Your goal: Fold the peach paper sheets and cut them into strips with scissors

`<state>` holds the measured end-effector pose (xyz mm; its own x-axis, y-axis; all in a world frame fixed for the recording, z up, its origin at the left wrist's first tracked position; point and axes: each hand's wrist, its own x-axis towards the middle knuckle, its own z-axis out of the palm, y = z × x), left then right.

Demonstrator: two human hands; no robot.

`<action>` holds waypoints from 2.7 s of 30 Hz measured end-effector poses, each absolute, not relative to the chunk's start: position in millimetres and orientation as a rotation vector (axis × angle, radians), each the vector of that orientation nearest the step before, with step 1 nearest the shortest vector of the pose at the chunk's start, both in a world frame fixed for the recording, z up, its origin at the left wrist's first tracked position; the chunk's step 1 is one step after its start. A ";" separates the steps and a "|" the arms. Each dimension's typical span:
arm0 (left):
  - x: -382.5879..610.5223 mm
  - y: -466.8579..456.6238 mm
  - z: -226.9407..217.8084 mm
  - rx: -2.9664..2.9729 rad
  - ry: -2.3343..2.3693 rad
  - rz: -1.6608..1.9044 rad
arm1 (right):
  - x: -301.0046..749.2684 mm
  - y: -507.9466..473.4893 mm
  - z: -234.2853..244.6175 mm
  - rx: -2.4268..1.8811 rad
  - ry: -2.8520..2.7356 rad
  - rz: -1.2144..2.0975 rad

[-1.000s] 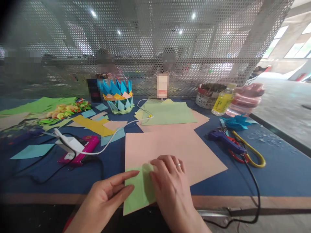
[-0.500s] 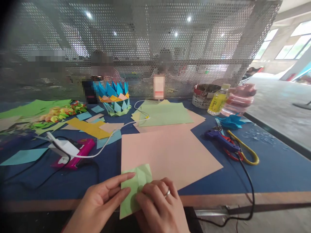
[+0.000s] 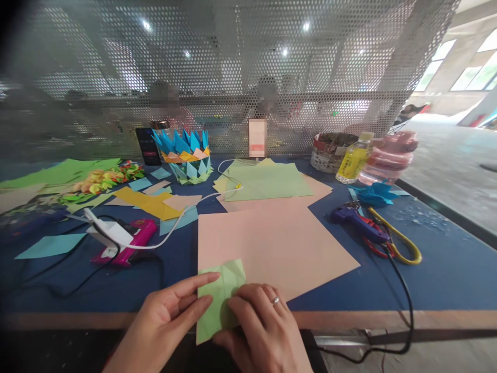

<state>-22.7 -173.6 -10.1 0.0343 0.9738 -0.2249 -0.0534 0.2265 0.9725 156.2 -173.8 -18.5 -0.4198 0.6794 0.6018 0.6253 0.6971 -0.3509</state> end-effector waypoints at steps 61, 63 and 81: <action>-19.1 -184.4 4.2 0.894 1.197 1.175 | 148.4 -176.3 -13.8 -1.098 -2.138 0.141; -19.6 -184.4 4.5 0.890 1.188 1.170 | 148.2 -176.1 -14.0 -1.095 -2.135 0.161; -19.5 -183.6 3.5 0.866 1.141 1.174 | 147.6 -175.4 -13.1 -1.113 -2.124 0.203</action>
<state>-19.5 -183.6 3.5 0.0021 0.9770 -0.2132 -0.2407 0.2074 0.9482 147.6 -175.4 -13.1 -0.3693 0.7674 0.5241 0.6543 0.6152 -0.4398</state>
